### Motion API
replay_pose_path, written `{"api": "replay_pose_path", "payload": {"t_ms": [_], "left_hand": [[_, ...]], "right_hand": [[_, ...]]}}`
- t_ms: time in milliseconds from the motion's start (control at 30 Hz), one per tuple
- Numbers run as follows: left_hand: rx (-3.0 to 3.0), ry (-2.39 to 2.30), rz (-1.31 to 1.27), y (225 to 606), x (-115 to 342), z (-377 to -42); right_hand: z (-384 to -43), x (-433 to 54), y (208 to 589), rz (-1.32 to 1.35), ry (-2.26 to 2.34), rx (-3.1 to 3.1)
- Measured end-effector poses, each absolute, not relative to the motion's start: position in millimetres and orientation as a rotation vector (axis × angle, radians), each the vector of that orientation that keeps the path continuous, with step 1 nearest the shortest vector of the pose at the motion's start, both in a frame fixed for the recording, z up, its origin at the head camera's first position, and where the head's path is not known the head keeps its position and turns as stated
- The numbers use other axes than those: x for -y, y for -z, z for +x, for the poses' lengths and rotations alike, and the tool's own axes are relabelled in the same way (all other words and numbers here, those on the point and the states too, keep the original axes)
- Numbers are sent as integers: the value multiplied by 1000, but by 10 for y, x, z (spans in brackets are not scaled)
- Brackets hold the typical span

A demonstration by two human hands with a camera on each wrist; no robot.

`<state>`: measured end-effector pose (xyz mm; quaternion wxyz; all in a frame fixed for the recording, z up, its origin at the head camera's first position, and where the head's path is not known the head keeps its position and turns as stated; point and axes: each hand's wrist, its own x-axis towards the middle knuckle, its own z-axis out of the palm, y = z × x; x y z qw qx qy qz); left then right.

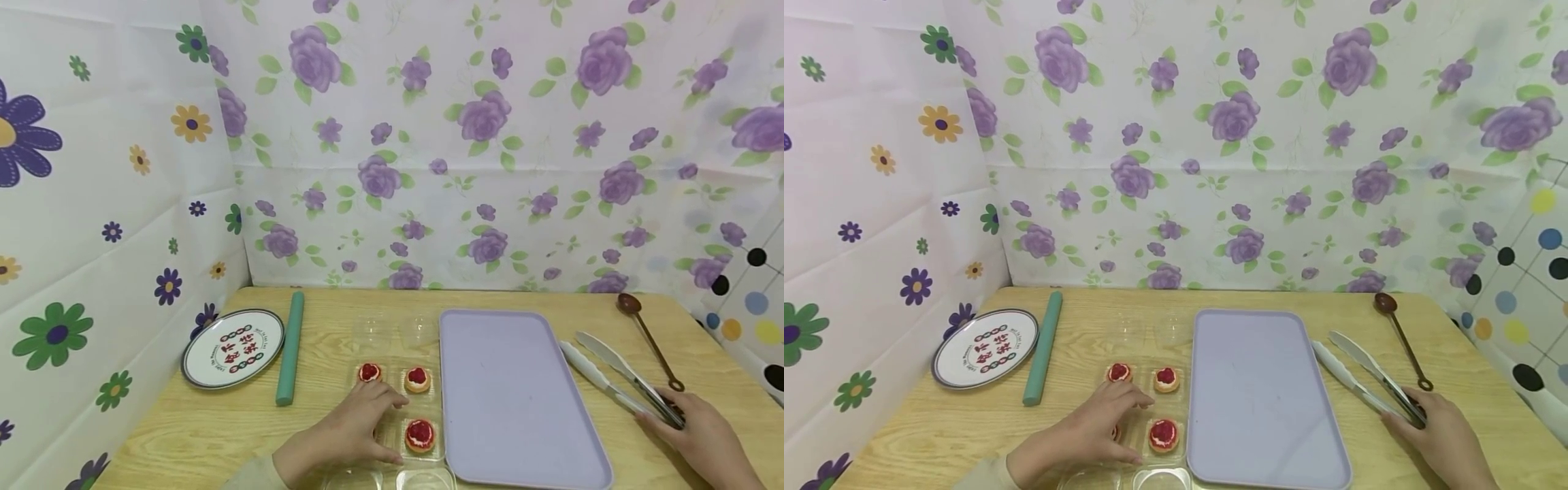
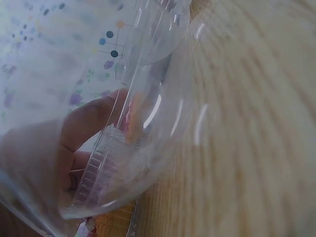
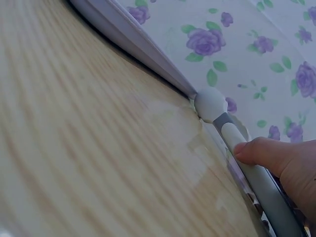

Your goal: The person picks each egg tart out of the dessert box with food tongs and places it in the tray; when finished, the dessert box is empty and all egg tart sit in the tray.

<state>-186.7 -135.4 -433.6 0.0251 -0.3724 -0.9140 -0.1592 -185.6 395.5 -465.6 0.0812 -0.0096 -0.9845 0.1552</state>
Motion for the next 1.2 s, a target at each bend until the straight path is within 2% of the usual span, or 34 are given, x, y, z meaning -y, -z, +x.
{"api": "replay_pose_path", "payload": {"t_ms": [267,600,1200], "left_hand": [[2840,492,-1151,4331,1348,-1876],[2860,494,-1136,4308,1357,-1858],[2870,481,-1144,4295,1344,-1860]], "right_hand": [[-1834,-3929,4608,-91,-431,2920],[-1787,-3830,4508,-12,-497,2752],[-1624,-3537,4072,130,-432,2788]]}}
